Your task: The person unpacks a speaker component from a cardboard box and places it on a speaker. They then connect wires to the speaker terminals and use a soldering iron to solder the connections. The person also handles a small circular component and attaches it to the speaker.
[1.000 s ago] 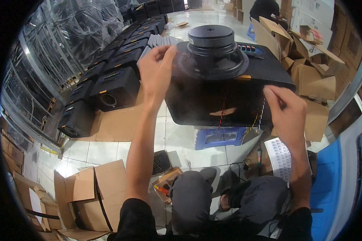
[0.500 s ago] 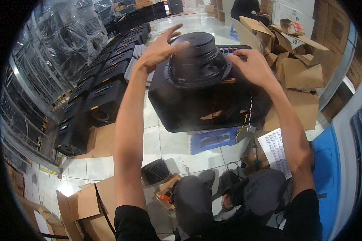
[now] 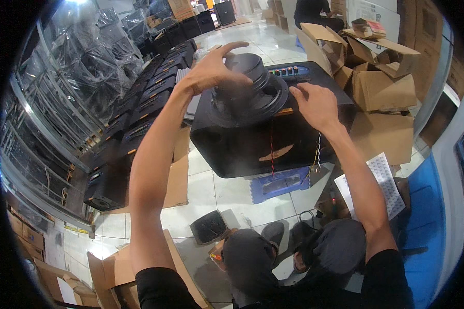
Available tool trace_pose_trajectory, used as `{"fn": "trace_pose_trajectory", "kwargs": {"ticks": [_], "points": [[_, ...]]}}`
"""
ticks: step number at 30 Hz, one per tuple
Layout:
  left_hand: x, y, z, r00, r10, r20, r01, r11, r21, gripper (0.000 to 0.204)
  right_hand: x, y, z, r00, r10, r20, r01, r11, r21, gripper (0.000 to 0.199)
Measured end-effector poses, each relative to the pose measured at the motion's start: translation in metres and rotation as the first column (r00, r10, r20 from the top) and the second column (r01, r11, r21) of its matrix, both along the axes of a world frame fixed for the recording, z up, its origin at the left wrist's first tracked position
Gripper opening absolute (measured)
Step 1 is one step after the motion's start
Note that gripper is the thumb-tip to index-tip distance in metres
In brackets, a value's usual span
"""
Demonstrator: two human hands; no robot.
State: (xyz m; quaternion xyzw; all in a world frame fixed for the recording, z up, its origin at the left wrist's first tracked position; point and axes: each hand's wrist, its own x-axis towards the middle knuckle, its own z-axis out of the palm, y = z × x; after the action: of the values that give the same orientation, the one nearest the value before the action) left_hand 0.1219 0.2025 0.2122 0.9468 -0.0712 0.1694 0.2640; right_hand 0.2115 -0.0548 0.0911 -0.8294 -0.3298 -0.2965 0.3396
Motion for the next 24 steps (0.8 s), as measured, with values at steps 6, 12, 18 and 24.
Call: {"fn": "trace_pose_trajectory", "kwargs": {"ticks": [6, 12, 18, 24], "points": [[0.002, -0.023, 0.013, 0.939, 0.303, 0.161, -0.286, 0.951, -0.121, 0.087, 0.000, -0.003, -0.001, 0.999, -0.032, 0.012, 0.033, 0.999, -0.041, 0.034], [0.011, -0.028, 0.026, 0.733, 0.653, 0.190, -0.678, 0.724, 0.128, 0.099, 0.000, -0.001, -0.004, 0.997, -0.048, 0.053, 0.050, 0.998, -0.026, 0.034], [0.013, -0.046, 0.011, 0.659, 0.750, 0.057, -0.752, 0.659, 0.033, 0.093, 0.001, -0.001, -0.005, 0.999, -0.045, 0.030, 0.047, 0.998, -0.052, 0.036], [0.026, -0.050, 0.002, 0.594, 0.804, 0.028, -0.804, 0.594, 0.011, 0.094, 0.001, -0.003, -0.004, 0.999, -0.035, 0.041, 0.036, 0.999, -0.038, 0.037]]}}
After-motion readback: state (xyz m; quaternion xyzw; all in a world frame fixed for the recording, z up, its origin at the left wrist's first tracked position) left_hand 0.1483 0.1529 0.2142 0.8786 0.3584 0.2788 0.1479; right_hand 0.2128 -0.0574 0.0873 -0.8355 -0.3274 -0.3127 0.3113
